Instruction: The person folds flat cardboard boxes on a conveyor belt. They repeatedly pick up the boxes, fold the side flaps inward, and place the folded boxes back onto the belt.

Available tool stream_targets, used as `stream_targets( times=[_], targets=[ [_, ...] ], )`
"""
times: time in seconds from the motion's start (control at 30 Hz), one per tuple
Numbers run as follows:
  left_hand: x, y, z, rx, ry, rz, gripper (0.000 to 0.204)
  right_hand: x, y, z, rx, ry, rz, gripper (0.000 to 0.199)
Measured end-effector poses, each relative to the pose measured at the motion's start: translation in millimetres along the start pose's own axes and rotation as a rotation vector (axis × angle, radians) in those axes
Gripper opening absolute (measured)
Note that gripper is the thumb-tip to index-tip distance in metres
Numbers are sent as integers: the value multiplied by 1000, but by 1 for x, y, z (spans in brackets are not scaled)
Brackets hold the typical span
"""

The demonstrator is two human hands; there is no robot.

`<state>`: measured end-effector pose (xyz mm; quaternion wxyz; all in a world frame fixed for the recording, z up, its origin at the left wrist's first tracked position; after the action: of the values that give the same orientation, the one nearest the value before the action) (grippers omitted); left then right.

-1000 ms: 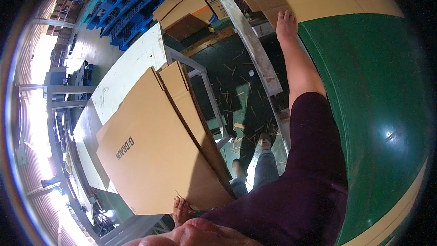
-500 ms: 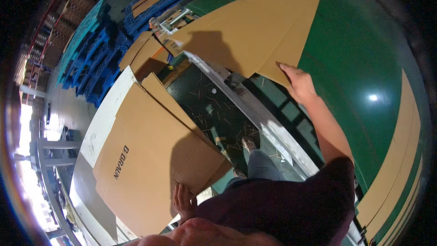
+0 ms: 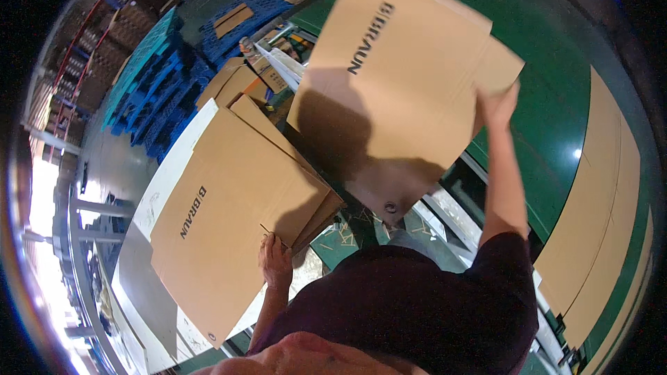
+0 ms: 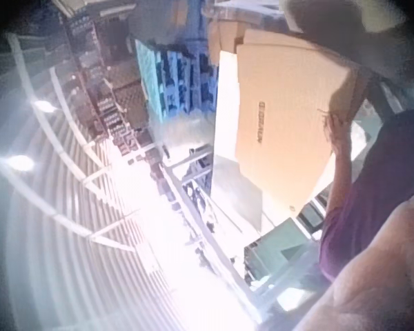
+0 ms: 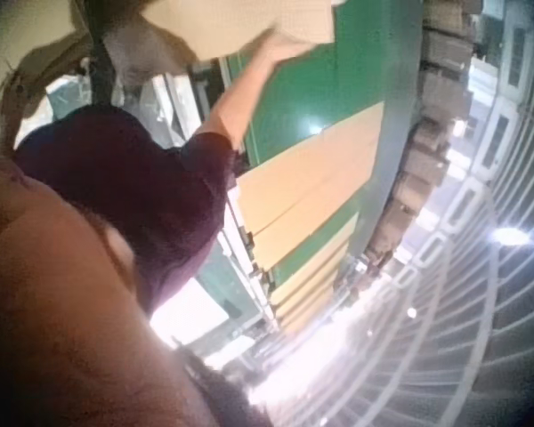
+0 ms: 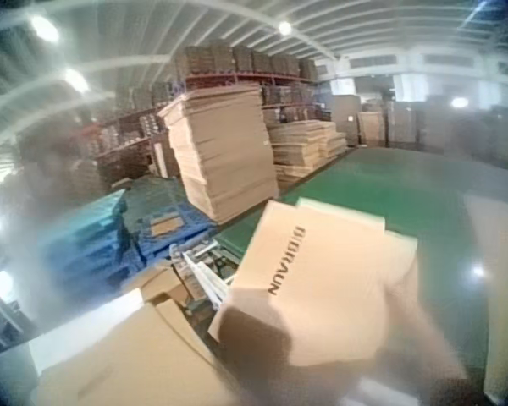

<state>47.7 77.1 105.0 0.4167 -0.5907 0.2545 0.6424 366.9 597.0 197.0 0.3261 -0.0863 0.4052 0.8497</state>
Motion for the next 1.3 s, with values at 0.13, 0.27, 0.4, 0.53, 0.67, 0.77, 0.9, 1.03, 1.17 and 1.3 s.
stream_targets(
  times=[0.13, 0.27, 0.4, 0.53, 0.67, 0.77, 0.9, 1.03, 1.17, 1.3],
  targets=[
    [16, 11, -16, -6, -71, 8, 46, 157, -129, -217, 1216, 470, 27, 75],
    [-1, -2, 2, -23, -10, -26, 46, 259, -138, -231, 1316, 687, 971, 44],
    [-6, -7, 2, -34, 3, 1, 46, 286, -89, -82, 1164, 468, 1378, 25],
    [-2, -7, -8, -86, -16, -6, 43, 272, 16, 27, 957, 789, 1565, 16],
    [-5, -7, -6, -102, -10, -20, 44, 231, 146, -21, 725, 990, 1627, 24],
    [-11, -9, -4, -99, -69, -69, 49, 152, 242, -131, 790, 851, 1402, 35],
    [1, -4, -6, -75, -106, -37, 46, 86, 286, -289, 535, 1331, 1311, 47],
    [42, 8, -23, -95, -141, 24, 31, 23, 294, -373, 754, 1878, 1769, 39],
    [23, -2, -17, -254, -156, -335, 26, 28, 274, -375, 934, 1796, 1450, 38],
    [31, 0, -31, -172, 172, -508, 20, 16, 289, -414, 906, 1820, 1400, 34]
  ],
)
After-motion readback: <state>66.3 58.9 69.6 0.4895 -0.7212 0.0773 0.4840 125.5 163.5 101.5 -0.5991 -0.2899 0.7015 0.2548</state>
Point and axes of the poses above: each hand's wrist, its own z-axis towards the middle knuckle, its own x-axis out of the palm, y = z × x, the point moved 3 cm from there along z, towards the middle knuckle, and after that the axes turned 5 degrees about y, right-handed, at the moved point
